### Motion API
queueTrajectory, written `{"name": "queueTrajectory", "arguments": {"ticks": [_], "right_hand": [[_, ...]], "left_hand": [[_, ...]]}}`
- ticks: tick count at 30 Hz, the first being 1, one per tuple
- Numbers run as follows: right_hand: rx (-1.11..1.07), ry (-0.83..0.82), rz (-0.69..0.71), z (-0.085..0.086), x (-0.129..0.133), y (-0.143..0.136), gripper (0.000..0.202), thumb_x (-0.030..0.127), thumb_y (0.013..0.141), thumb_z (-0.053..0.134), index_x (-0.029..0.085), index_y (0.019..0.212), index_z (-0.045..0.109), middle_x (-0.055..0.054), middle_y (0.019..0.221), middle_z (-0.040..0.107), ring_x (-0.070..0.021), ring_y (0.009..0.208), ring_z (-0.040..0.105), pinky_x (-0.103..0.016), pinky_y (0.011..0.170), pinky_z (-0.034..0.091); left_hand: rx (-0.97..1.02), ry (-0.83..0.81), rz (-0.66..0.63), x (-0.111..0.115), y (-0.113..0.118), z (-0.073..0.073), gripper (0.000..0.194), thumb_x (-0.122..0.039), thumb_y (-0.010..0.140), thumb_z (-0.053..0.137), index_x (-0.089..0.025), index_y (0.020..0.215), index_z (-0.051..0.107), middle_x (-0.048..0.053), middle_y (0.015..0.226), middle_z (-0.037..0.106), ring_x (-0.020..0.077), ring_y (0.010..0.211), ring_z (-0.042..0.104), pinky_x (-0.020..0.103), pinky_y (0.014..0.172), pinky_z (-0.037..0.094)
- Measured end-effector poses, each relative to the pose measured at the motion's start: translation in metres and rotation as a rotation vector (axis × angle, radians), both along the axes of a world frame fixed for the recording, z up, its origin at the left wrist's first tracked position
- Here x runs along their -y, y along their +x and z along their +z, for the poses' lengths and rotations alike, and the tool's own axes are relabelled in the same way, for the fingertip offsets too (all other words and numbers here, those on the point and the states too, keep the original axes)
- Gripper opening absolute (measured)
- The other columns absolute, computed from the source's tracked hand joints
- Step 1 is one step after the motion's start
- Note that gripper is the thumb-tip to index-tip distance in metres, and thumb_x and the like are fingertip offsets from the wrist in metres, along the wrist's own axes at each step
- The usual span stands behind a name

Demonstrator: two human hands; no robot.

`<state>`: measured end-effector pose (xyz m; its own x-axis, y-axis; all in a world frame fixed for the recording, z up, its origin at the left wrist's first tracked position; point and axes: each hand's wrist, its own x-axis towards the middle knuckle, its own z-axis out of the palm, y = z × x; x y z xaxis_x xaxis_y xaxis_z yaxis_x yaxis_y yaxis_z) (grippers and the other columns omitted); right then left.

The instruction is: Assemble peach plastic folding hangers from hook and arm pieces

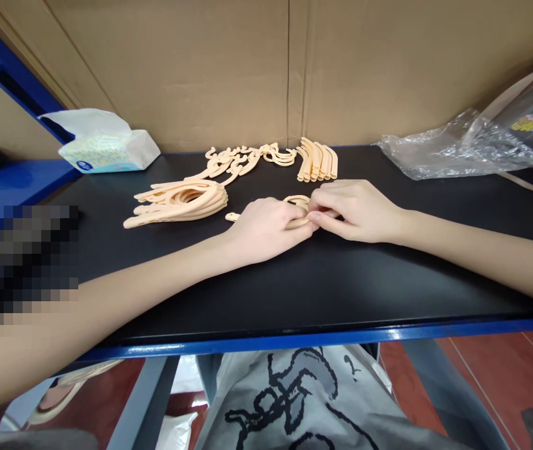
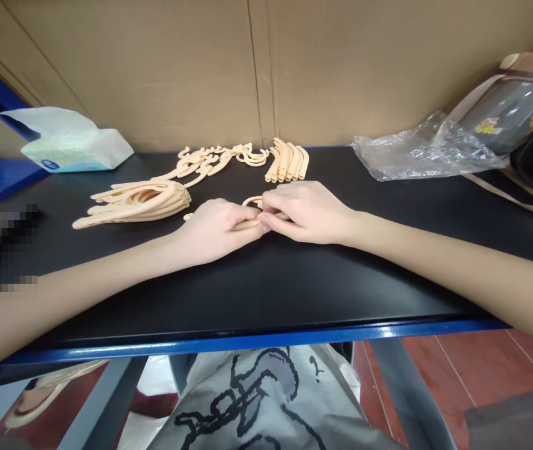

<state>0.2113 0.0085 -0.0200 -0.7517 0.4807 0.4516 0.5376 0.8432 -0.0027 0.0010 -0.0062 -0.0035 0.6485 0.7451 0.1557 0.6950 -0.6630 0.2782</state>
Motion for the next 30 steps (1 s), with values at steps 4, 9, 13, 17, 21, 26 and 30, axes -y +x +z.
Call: {"name": "queueTrajectory", "arguments": {"ticks": [4,9,13,17,21,26,30], "right_hand": [[-0.049,-0.050,-0.076,-0.0008,-0.0003,-0.0005,0.033,0.047,0.100,0.043,0.018,0.095,0.058,-0.001,0.073,0.063,-0.0155,0.064,0.056,-0.026,0.059,0.034],[0.034,-0.009,0.043,0.0002,-0.0017,-0.0004,0.041,0.044,0.105,0.036,0.017,0.092,0.064,-0.005,0.080,0.066,-0.0162,0.071,0.058,-0.027,0.065,0.037],[0.065,-0.011,0.037,0.0005,-0.0021,-0.0001,0.044,0.045,0.105,0.035,0.017,0.091,0.065,-0.005,0.080,0.065,-0.0163,0.072,0.057,-0.028,0.065,0.036],[0.031,-0.052,0.029,0.0002,-0.0015,-0.0007,0.044,0.046,0.105,0.033,0.017,0.091,0.063,-0.004,0.082,0.065,-0.0163,0.074,0.058,-0.028,0.066,0.037],[-0.029,-0.099,-0.011,-0.0010,-0.0014,-0.0014,0.046,0.045,0.106,0.029,0.018,0.086,0.062,-0.004,0.081,0.064,-0.0166,0.075,0.058,-0.028,0.064,0.035],[-0.081,-0.128,-0.038,-0.0016,-0.0022,-0.0013,0.046,0.042,0.106,0.029,0.018,0.079,0.058,-0.002,0.074,0.061,-0.0151,0.071,0.055,-0.027,0.063,0.035],[-0.068,-0.075,-0.008,0.0008,-0.0014,-0.0017,0.044,0.040,0.106,0.031,0.019,0.076,0.057,-0.001,0.069,0.059,-0.0148,0.066,0.052,-0.028,0.066,0.036]], "left_hand": [[0.044,-0.029,-0.005,0.0027,0.0005,0.0003,0.036,-0.041,0.093,0.050,-0.022,0.069,0.069,-0.004,0.052,0.055,0.0112,0.047,0.045,0.025,0.053,0.028],[-0.002,0.058,-0.054,0.0019,0.0000,-0.0027,0.039,-0.040,0.093,0.051,-0.020,0.065,0.069,-0.002,0.056,0.061,0.0126,0.050,0.051,0.026,0.054,0.029],[-0.083,0.131,-0.121,0.0011,-0.0013,-0.0045,0.035,-0.043,0.096,0.050,-0.022,0.083,0.075,-0.001,0.061,0.065,0.0154,0.056,0.059,0.026,0.057,0.031],[-0.110,0.186,-0.163,0.0018,-0.0018,-0.0040,0.032,-0.045,0.098,0.051,-0.023,0.100,0.073,-0.001,0.064,0.066,0.0165,0.059,0.061,0.026,0.058,0.032],[-0.141,0.212,-0.179,0.0026,-0.0019,-0.0027,0.035,-0.046,0.100,0.048,-0.021,0.089,0.069,-0.001,0.062,0.064,0.0159,0.056,0.059,0.026,0.055,0.029],[-0.173,0.249,-0.183,0.0055,-0.0026,-0.0015,0.034,-0.045,0.101,0.047,-0.020,0.088,0.066,0.001,0.067,0.067,0.0163,0.055,0.058,0.027,0.051,0.024],[-0.169,0.281,-0.187,0.0079,-0.0036,-0.0028,0.031,-0.043,0.101,0.047,-0.021,0.093,0.067,0.002,0.070,0.069,0.0170,0.057,0.059,0.028,0.051,0.023]]}}
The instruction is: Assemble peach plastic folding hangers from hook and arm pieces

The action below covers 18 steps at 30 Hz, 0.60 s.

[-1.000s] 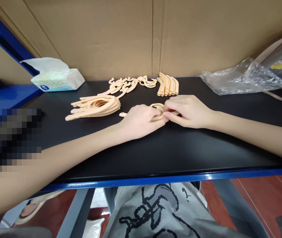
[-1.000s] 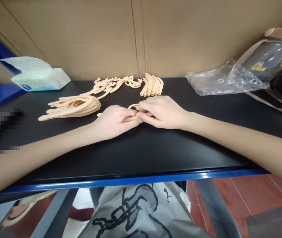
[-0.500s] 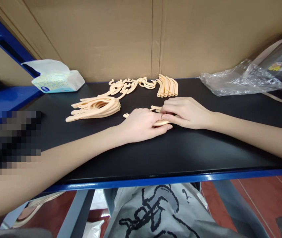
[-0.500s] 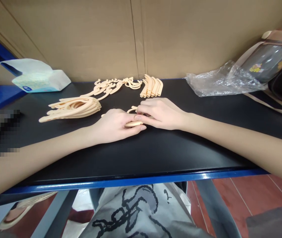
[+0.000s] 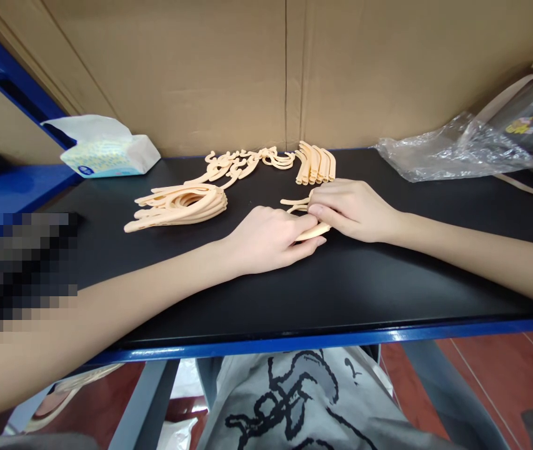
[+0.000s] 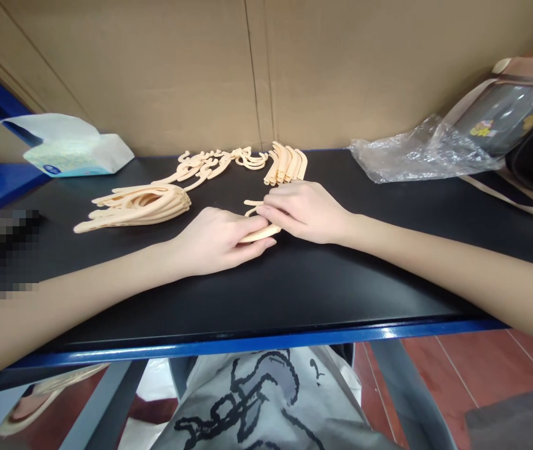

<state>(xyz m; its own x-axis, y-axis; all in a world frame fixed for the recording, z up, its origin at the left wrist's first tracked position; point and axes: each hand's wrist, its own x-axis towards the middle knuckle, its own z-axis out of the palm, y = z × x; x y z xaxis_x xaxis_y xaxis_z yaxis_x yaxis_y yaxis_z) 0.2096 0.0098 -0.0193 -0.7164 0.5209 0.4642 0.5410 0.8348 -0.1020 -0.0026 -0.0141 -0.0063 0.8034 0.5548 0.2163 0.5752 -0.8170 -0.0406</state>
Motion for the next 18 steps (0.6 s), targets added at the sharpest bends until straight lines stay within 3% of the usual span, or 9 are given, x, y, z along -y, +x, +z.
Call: {"name": "queueTrajectory", "arguments": {"ticks": [8,15,18], "right_hand": [[0.004,-0.006,-0.023,0.0021,0.0012,0.0006,0.045,0.038,0.105,0.027,0.019,0.075,0.054,-0.004,0.073,0.061,-0.0167,0.069,0.055,-0.031,0.067,0.037],[0.031,0.078,0.013,0.0015,-0.0001,0.0011,0.039,0.030,0.104,0.032,0.018,0.078,0.059,-0.003,0.070,0.060,-0.0157,0.065,0.052,-0.031,0.068,0.039],[0.046,0.102,0.012,0.0002,-0.0005,0.0015,0.039,0.029,0.104,0.032,0.018,0.078,0.059,-0.004,0.072,0.060,-0.0161,0.066,0.052,-0.031,0.068,0.039]], "left_hand": [[0.095,0.144,0.053,-0.0007,-0.0019,-0.0019,0.017,-0.029,0.096,0.054,-0.018,0.091,0.066,0.004,0.085,0.072,0.0191,0.078,0.065,0.029,0.053,0.024],[0.198,0.121,0.078,-0.0004,-0.0012,-0.0009,0.018,-0.035,0.098,0.054,-0.018,0.093,0.059,0.001,0.087,0.069,0.0157,0.076,0.063,0.029,0.049,0.022],[0.193,0.133,0.078,-0.0009,-0.0011,-0.0014,0.016,-0.034,0.096,0.057,-0.018,0.098,0.059,0.003,0.097,0.067,0.0165,0.082,0.063,0.027,0.047,0.023]]}}
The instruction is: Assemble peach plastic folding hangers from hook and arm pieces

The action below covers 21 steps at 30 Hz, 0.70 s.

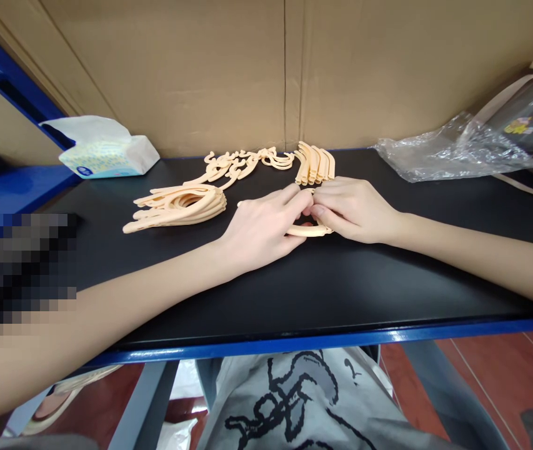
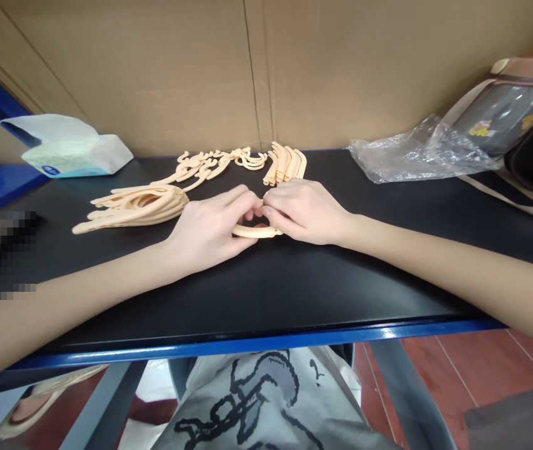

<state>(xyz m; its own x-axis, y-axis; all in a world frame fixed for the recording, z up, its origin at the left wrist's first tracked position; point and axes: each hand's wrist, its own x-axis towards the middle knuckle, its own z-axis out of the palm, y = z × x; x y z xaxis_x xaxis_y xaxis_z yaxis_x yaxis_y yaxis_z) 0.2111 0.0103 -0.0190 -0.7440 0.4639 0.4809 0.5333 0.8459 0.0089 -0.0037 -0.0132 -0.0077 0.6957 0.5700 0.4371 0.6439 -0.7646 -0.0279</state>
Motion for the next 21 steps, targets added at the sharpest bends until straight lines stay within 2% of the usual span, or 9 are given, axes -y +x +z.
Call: {"name": "queueTrajectory", "arguments": {"ticks": [2,4,6,8,14,21], "right_hand": [[-0.006,0.029,0.005,-0.0009,-0.0003,0.0003,0.039,0.029,0.104,0.031,0.019,0.077,0.057,-0.003,0.071,0.059,-0.0162,0.065,0.052,-0.031,0.068,0.039],[-0.016,0.054,0.015,-0.0013,-0.0006,0.0006,0.039,0.029,0.105,0.030,0.019,0.077,0.056,-0.003,0.070,0.058,-0.0163,0.065,0.051,-0.031,0.067,0.039],[-0.014,0.064,0.030,-0.0011,-0.0007,0.0006,0.037,0.028,0.105,0.031,0.020,0.077,0.054,-0.003,0.071,0.057,-0.0164,0.066,0.051,-0.031,0.067,0.040],[-0.009,0.070,0.046,-0.0005,-0.0006,0.0005,0.036,0.027,0.104,0.031,0.020,0.077,0.053,-0.002,0.070,0.056,-0.0162,0.065,0.050,-0.031,0.067,0.040],[0.001,0.103,0.088,0.0012,0.0015,-0.0004,0.035,0.025,0.104,0.032,0.021,0.076,0.054,-0.002,0.069,0.054,-0.0159,0.063,0.048,-0.031,0.064,0.040],[-0.008,0.112,0.074,0.0011,0.0020,-0.0005,0.038,0.032,0.105,0.030,0.020,0.081,0.057,-0.003,0.071,0.058,-0.0166,0.065,0.051,-0.031,0.067,0.041]], "left_hand": [[-0.014,0.051,0.010,-0.0011,0.0001,-0.0005,0.016,-0.033,0.095,0.058,-0.018,0.101,0.058,0.005,0.107,0.066,0.0202,0.093,0.062,0.027,0.048,0.028],[-0.018,0.101,0.000,-0.0026,0.0002,-0.0011,0.016,-0.031,0.096,0.058,-0.017,0.103,0.057,0.007,0.114,0.064,0.0236,0.102,0.059,0.028,0.057,0.039],[-0.029,0.105,-0.022,-0.0042,0.0004,-0.0015,0.014,-0.027,0.096,0.057,-0.016,0.105,0.056,0.008,0.115,0.063,0.0245,0.103,0.058,0.032,0.071,0.046],[-0.055,0.070,-0.023,-0.0054,0.0007,-0.0016,0.011,-0.022,0.098,0.053,-0.015,0.105,0.055,0.008,0.113,0.064,0.0239,0.099,0.058,0.034,0.078,0.047],[-0.149,-0.054,0.051,-0.0061,0.0024,0.0000,0.013,-0.019,0.101,0.046,-0.016,0.110,0.055,0.006,0.105,0.065,0.0241,0.090,0.061,0.036,0.073,0.044],[-0.167,-0.089,0.070,-0.0067,0.0044,0.0012,0.020,-0.016,0.103,0.036,-0.016,0.111,0.054,0.008,0.104,0.062,0.0250,0.090,0.061,0.036,0.073,0.042]]}}
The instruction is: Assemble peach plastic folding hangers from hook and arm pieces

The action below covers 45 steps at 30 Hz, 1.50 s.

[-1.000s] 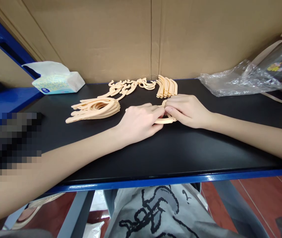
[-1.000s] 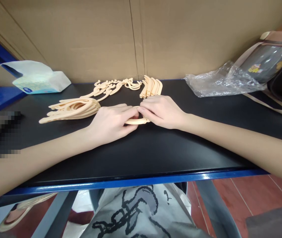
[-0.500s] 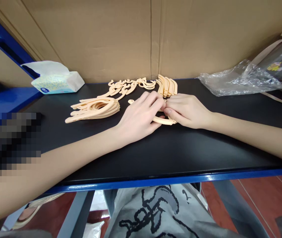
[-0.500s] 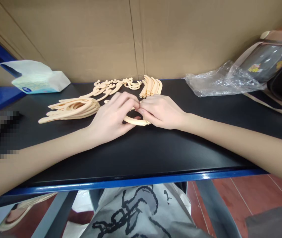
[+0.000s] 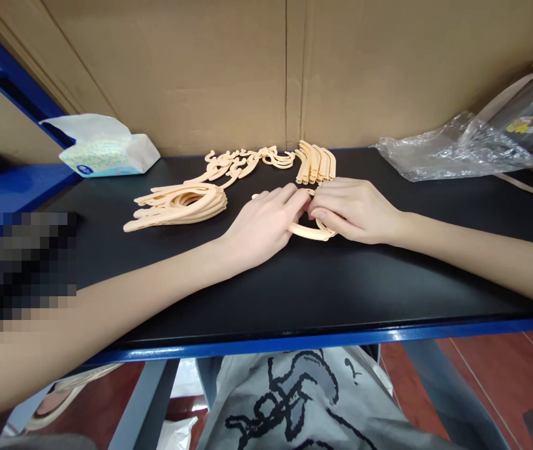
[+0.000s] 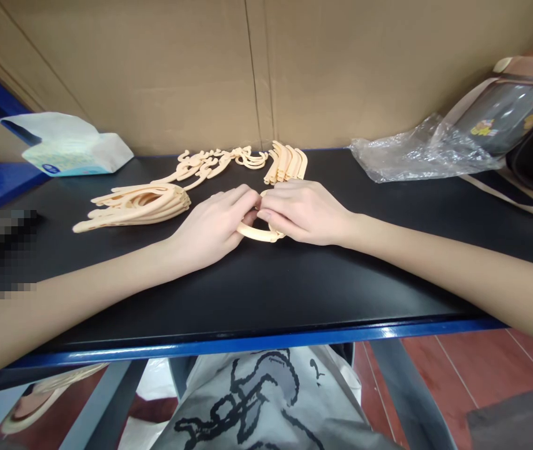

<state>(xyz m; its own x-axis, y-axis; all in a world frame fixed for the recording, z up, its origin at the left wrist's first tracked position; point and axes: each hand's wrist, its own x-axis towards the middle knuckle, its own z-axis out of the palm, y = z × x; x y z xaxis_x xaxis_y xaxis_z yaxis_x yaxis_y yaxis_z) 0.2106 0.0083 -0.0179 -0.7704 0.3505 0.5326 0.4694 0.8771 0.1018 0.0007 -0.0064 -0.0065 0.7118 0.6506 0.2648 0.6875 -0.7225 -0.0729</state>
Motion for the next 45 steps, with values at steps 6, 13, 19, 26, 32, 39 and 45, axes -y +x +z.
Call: {"name": "queueTrajectory", "arguments": {"ticks": [6,13,19,26,32,39,45], "right_hand": [[-0.003,-0.033,0.044,-0.0007,-0.0017,0.0027,0.047,0.048,0.106,0.026,0.020,0.086,0.059,-0.003,0.075,0.061,-0.0171,0.069,0.054,-0.032,0.069,0.042],[-0.053,-0.067,-0.065,-0.0024,-0.0007,-0.0012,0.030,0.035,0.103,0.043,0.020,0.084,0.060,-0.001,0.074,0.063,-0.0160,0.070,0.056,-0.031,0.070,0.038],[-0.165,-0.124,-0.113,-0.0046,-0.0048,-0.0022,0.028,0.030,0.098,0.049,0.020,0.073,0.054,0.003,0.065,0.057,-0.0151,0.068,0.055,-0.034,0.081,0.038],[-0.242,-0.215,-0.088,-0.0029,-0.0068,0.0001,0.036,0.035,0.100,0.048,0.020,0.067,0.051,0.004,0.061,0.052,-0.0128,0.063,0.052,-0.033,0.078,0.037],[-0.296,-0.160,-0.113,-0.0029,-0.0052,0.0006,0.026,0.035,0.099,0.049,0.022,0.077,0.055,0.002,0.067,0.057,-0.0160,0.066,0.053,-0.035,0.077,0.040],[-0.352,-0.024,-0.373,-0.0046,-0.0079,0.0006,0.018,0.040,0.096,0.052,0.024,0.091,0.057,-0.004,0.080,0.061,-0.0239,0.078,0.057,-0.040,0.075,0.041],[-0.353,-0.130,-0.328,-0.0059,-0.0081,0.0004,0.019,0.039,0.093,0.058,0.020,0.094,0.059,-0.001,0.079,0.062,-0.0187,0.074,0.060,-0.037,0.077,0.044]], "left_hand": [[0.021,-0.017,-0.001,0.0005,-0.0005,-0.0012,0.017,-0.012,0.100,0.042,-0.016,0.109,0.056,0.007,0.104,0.062,0.0247,0.088,0.062,0.035,0.068,0.041],[0.067,0.000,0.008,-0.0016,-0.0024,-0.0020,0.011,-0.021,0.099,0.053,-0.014,0.107,0.058,0.007,0.111,0.062,0.0241,0.092,0.064,0.034,0.071,0.044],[0.091,0.039,-0.031,-0.0026,-0.0033,-0.0033,0.023,-0.030,0.095,0.062,-0.014,0.110,0.059,0.007,0.116,0.063,0.0234,0.091,0.065,0.034,0.079,0.048],[0.124,-0.018,-0.087,-0.0011,-0.0038,-0.0032,0.055,-0.059,0.086,0.068,-0.015,0.118,0.057,0.008,0.122,0.060,0.0220,0.083,0.065,0.036,0.077,0.050],[0.163,-0.081,-0.099,-0.0010,-0.0054,-0.0031,0.056,-0.060,0.087,0.067,-0.016,0.120,0.058,0.008,0.126,0.059,0.0219,0.088,0.066,0.034,0.075,0.051],[0.195,-0.076,-0.012,0.0023,-0.0034,-0.0024,0.052,-0.059,0.089,0.065,-0.017,0.119,0.060,0.008,0.123,0.059,0.0220,0.088,0.066,0.034,0.075,0.050],[0.183,-0.069,0.012,0.0006,-0.0026,-0.0032,0.052,-0.059,0.089,0.064,-0.016,0.118,0.060,0.008,0.119,0.060,0.0230,0.087,0.065,0.036,0.077,0.049]]}}
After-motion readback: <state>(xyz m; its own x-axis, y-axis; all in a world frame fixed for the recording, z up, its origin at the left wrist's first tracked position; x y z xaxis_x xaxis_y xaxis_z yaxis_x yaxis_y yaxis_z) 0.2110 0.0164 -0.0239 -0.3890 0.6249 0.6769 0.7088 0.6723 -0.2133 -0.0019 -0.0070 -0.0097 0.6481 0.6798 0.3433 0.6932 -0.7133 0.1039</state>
